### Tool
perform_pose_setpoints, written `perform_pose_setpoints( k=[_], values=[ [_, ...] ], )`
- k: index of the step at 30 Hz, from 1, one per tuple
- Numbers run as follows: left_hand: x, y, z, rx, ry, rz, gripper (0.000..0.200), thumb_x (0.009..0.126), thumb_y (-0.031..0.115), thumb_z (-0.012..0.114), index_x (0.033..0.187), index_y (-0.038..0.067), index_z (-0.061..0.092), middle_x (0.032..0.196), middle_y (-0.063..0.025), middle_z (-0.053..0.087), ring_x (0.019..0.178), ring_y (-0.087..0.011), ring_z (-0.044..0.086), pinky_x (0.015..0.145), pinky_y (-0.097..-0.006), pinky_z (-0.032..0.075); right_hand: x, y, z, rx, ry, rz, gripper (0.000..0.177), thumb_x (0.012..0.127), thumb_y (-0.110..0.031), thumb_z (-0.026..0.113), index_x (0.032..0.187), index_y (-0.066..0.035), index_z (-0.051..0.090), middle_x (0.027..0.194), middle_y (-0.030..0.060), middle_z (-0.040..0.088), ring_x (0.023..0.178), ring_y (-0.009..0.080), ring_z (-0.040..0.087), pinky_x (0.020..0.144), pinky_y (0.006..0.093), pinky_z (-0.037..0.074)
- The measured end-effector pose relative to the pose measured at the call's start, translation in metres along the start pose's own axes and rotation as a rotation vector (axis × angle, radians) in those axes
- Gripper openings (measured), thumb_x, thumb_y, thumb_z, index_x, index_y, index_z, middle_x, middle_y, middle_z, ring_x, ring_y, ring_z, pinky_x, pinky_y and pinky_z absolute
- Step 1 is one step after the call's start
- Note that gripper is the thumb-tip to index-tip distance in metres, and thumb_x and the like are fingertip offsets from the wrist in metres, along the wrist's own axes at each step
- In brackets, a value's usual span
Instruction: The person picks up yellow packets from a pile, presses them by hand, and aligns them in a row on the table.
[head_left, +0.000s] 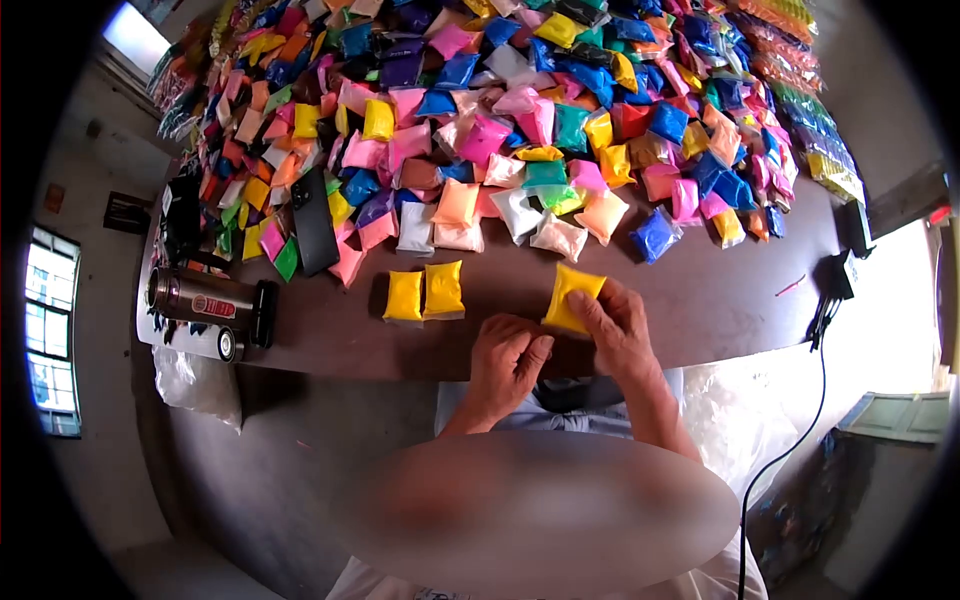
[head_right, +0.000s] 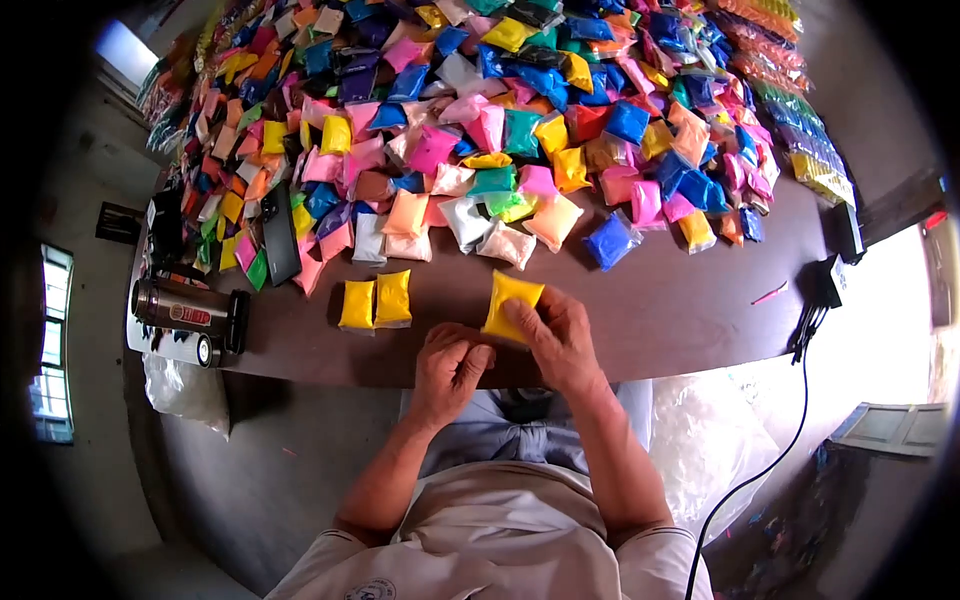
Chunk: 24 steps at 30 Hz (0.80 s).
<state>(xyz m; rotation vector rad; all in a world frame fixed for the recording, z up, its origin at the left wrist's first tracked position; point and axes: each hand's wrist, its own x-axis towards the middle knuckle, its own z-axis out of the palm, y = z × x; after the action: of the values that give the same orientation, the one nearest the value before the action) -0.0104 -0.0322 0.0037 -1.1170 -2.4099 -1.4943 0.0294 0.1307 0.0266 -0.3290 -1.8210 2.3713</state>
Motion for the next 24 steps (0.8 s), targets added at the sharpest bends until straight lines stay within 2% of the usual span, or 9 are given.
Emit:
perform_pose_setpoints(
  k=[4, 5, 8, 12, 15, 16, 18, 22, 24],
  values=[
    [0.004, 0.006, 0.001, 0.024, 0.017, 0.013, 0.016, 0.078, 0.015, 0.067, 0.070, 0.005, 0.058, 0.072, -0.0059, 0.060, 0.072, -0.0264, 0.057, 0.075, -0.0378, 0.043, 0.030, -0.013, 0.004, -0.284, 0.025, 0.048, 0.032, 0.086, -0.024, 0.065, 0.099, 0.003, 0.055, 0.079, 0.0014, 0.057, 0.072, 0.0053, 0.050, 0.061, 0.0219, 0.041],
    [0.003, 0.007, 0.001, 0.036, 0.022, 0.027, 0.016, 0.076, 0.015, 0.069, 0.070, 0.005, 0.058, 0.072, -0.0060, 0.060, 0.072, -0.0264, 0.058, 0.075, -0.0379, 0.043, 0.036, -0.014, 0.013, -0.229, 0.001, -0.007, 0.031, 0.085, -0.022, 0.066, 0.100, 0.003, 0.055, 0.075, 0.0030, 0.055, 0.070, 0.0061, 0.050, 0.058, 0.0234, 0.041],
    [0.002, 0.005, 0.002, 0.047, 0.028, 0.040, 0.014, 0.075, 0.015, 0.070, 0.071, 0.006, 0.059, 0.074, -0.0057, 0.061, 0.074, -0.0259, 0.059, 0.076, -0.0374, 0.043, 0.057, -0.001, 0.027, -0.484, -0.120, -0.076, 0.035, 0.082, -0.021, 0.068, 0.103, 0.003, 0.054, 0.074, 0.0082, 0.058, 0.066, 0.0103, 0.054, 0.060, 0.0261, 0.044],
    [-0.001, 0.003, 0.001, 0.030, -0.004, 0.015, 0.010, 0.072, 0.012, 0.070, 0.075, 0.007, 0.062, 0.076, -0.0059, 0.062, 0.078, -0.0260, 0.060, 0.077, -0.0375, 0.044, 0.071, 0.011, 0.052, -0.562, -0.201, -0.074, 0.037, 0.082, -0.019, 0.068, 0.106, 0.004, 0.054, 0.077, 0.0100, 0.060, 0.068, 0.0135, 0.057, 0.060, 0.0286, 0.046],
    [0.002, 0.007, -0.001, 0.045, -0.017, 0.008, 0.012, 0.068, 0.011, 0.070, 0.077, 0.007, 0.063, 0.078, -0.0063, 0.063, 0.080, -0.0269, 0.060, 0.077, -0.0382, 0.044, 0.073, 0.018, 0.062, -0.802, -0.172, -0.174, 0.042, 0.079, -0.020, 0.070, 0.112, 0.000, 0.054, 0.082, 0.0170, 0.064, 0.076, 0.0272, 0.064, 0.068, 0.0339, 0.049],
    [0.002, 0.007, -0.001, 0.045, -0.016, 0.008, 0.012, 0.068, 0.011, 0.070, 0.077, 0.007, 0.063, 0.078, -0.0063, 0.063, 0.080, -0.0269, 0.060, 0.077, -0.0382, 0.044, 0.071, 0.018, 0.062, -0.803, -0.174, -0.174, 0.042, 0.079, -0.020, 0.070, 0.112, 0.000, 0.054, 0.082, 0.0170, 0.064, 0.076, 0.0272, 0.064, 0.068, 0.0339, 0.049],
    [0.002, 0.006, -0.001, 0.053, -0.001, 0.026, 0.015, 0.066, 0.009, 0.070, 0.080, 0.007, 0.063, 0.079, -0.0062, 0.063, 0.081, -0.0274, 0.060, 0.077, -0.0384, 0.044, 0.066, 0.012, 0.062, -1.023, -0.096, -0.232, 0.046, 0.079, -0.022, 0.069, 0.116, -0.001, 0.053, 0.079, 0.0163, 0.064, 0.073, 0.0275, 0.065, 0.067, 0.0346, 0.050],
    [0.002, 0.007, -0.001, 0.076, 0.004, 0.016, 0.015, 0.067, 0.008, 0.070, 0.081, 0.007, 0.063, 0.080, -0.0068, 0.063, 0.081, -0.0269, 0.060, 0.077, -0.0389, 0.044, 0.060, -0.001, 0.055, -1.000, -0.087, -0.166, 0.046, 0.079, -0.022, 0.068, 0.117, -0.001, 0.054, 0.075, 0.0152, 0.064, 0.069, 0.0264, 0.065, 0.065, 0.0340, 0.050],
    [0.000, 0.006, -0.001, 0.072, -0.051, -0.012, 0.015, 0.068, 0.009, 0.070, 0.082, 0.006, 0.063, 0.080, -0.0082, 0.063, 0.081, -0.0271, 0.060, 0.077, -0.0393, 0.044, 0.058, -0.001, 0.051, -0.865, -0.138, -0.142, 0.042, 0.077, -0.019, 0.068, 0.114, -0.003, 0.056, 0.072, 0.0140, 0.064, 0.066, 0.0260, 0.064, 0.063, 0.0336, 0.050]
  ],
)
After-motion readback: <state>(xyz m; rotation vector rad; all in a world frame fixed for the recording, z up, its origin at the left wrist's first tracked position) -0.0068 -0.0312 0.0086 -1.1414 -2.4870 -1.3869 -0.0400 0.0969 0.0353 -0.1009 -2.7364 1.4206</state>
